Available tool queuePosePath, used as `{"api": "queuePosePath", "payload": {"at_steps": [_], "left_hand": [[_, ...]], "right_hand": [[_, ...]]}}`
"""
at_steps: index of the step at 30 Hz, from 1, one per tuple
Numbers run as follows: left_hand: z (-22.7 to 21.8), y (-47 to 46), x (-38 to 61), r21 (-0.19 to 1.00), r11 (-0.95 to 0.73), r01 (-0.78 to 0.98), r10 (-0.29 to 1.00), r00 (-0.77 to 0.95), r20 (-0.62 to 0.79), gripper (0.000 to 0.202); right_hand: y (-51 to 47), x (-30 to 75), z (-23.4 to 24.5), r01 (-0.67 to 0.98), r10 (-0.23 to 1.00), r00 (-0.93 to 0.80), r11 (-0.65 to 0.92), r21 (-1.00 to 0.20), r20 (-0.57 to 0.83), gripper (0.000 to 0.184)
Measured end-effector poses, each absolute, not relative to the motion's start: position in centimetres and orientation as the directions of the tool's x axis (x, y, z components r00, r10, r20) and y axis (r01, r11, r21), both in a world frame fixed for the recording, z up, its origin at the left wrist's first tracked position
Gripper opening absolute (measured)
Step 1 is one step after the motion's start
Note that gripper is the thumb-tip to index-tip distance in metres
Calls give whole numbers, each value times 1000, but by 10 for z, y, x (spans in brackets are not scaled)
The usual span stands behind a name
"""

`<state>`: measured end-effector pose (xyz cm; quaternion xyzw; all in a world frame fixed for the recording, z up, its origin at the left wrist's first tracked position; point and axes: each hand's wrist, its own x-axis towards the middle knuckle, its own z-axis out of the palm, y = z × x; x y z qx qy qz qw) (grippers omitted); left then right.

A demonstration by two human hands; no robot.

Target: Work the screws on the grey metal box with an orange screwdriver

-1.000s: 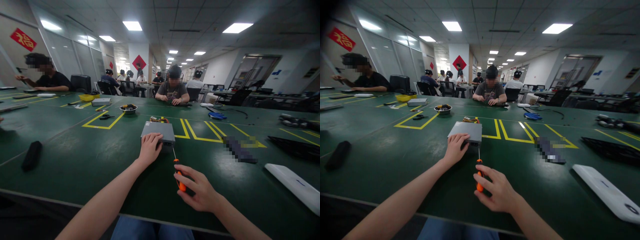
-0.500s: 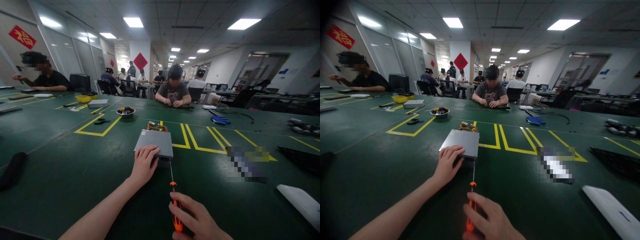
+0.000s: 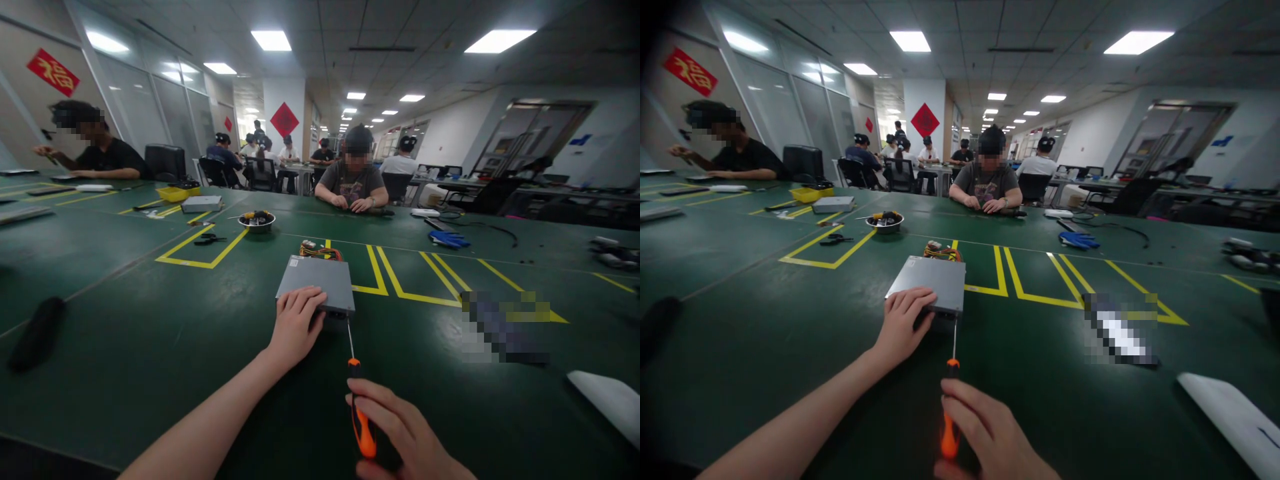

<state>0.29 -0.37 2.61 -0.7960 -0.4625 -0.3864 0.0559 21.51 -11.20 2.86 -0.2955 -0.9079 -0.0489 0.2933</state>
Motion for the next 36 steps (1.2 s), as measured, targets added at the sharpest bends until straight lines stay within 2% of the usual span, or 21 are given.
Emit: {"api": "queuePosePath", "payload": {"at_steps": [6, 12, 27, 31, 36], "left_hand": [[23, -6, 2, 255, -568, 783, 681, 272, 680, 28], [21, -8, 1, 234, -572, 786, 665, 277, 693, 27], [21, -9, 2, 238, -567, 789, 661, 262, 703, 28], [22, -9, 1, 235, -569, 788, 657, 264, 706, 27], [20, -9, 0, 243, -573, 783, 661, 266, 702, 28]], "right_hand": [[-115, 206, 26, 531, 418, -653, 847, -12, 632, 33], [-114, 199, 22, 530, 392, -646, 848, 15, 655, 31], [-117, 200, 15, 546, 380, -655, 836, 61, 653, 33], [-116, 200, 12, 562, 416, -665, 826, 49, 620, 39], [-119, 198, 15, 575, 445, -659, 818, 25, 607, 33]]}}
